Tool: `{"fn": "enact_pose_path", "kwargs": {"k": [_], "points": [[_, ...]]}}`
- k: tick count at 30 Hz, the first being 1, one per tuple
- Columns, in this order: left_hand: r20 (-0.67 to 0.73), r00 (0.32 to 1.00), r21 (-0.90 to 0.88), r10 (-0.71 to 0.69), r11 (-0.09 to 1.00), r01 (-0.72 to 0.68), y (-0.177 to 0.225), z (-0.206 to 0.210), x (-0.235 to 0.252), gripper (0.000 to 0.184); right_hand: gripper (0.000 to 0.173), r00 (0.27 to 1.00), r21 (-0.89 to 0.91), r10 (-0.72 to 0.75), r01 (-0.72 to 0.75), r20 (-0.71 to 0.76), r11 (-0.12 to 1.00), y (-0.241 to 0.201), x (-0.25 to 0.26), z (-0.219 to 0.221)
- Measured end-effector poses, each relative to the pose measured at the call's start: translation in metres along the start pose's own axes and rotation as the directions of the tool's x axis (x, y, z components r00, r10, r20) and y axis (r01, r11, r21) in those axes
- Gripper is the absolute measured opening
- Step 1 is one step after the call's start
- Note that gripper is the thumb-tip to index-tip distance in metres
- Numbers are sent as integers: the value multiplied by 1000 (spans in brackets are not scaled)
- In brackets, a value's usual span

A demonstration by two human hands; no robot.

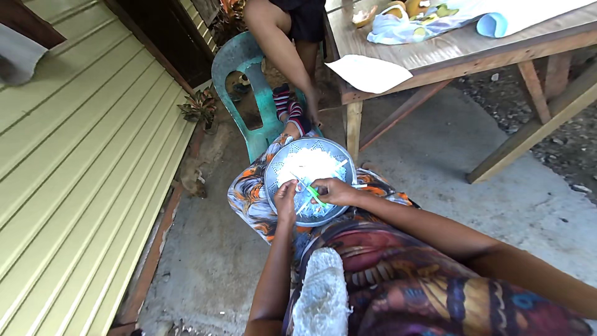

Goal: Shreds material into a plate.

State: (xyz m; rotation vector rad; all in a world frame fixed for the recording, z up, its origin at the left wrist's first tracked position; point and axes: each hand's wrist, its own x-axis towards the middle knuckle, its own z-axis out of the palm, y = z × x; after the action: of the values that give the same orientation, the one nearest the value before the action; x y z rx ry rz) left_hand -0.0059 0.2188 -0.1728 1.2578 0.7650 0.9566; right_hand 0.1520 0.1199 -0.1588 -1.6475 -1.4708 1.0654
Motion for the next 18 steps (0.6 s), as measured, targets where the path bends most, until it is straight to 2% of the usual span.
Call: {"fn": "enact_pose_path", "kwargs": {"k": [5,11,18], "points": [[33,999,31,-10,999,9,1,0,-1,18,42,998,38,5,-3,-59,999,0,0,-1],[-3,1000,1,-11,1000,11,0,0,0,18,46,1000,26,-10,10,-21,1000,1,0,-1],[26,1000,3,-7,1000,7,1,0,-1,17,47,1000,23,-20,20,-3,1000,0,0,-1]]}}
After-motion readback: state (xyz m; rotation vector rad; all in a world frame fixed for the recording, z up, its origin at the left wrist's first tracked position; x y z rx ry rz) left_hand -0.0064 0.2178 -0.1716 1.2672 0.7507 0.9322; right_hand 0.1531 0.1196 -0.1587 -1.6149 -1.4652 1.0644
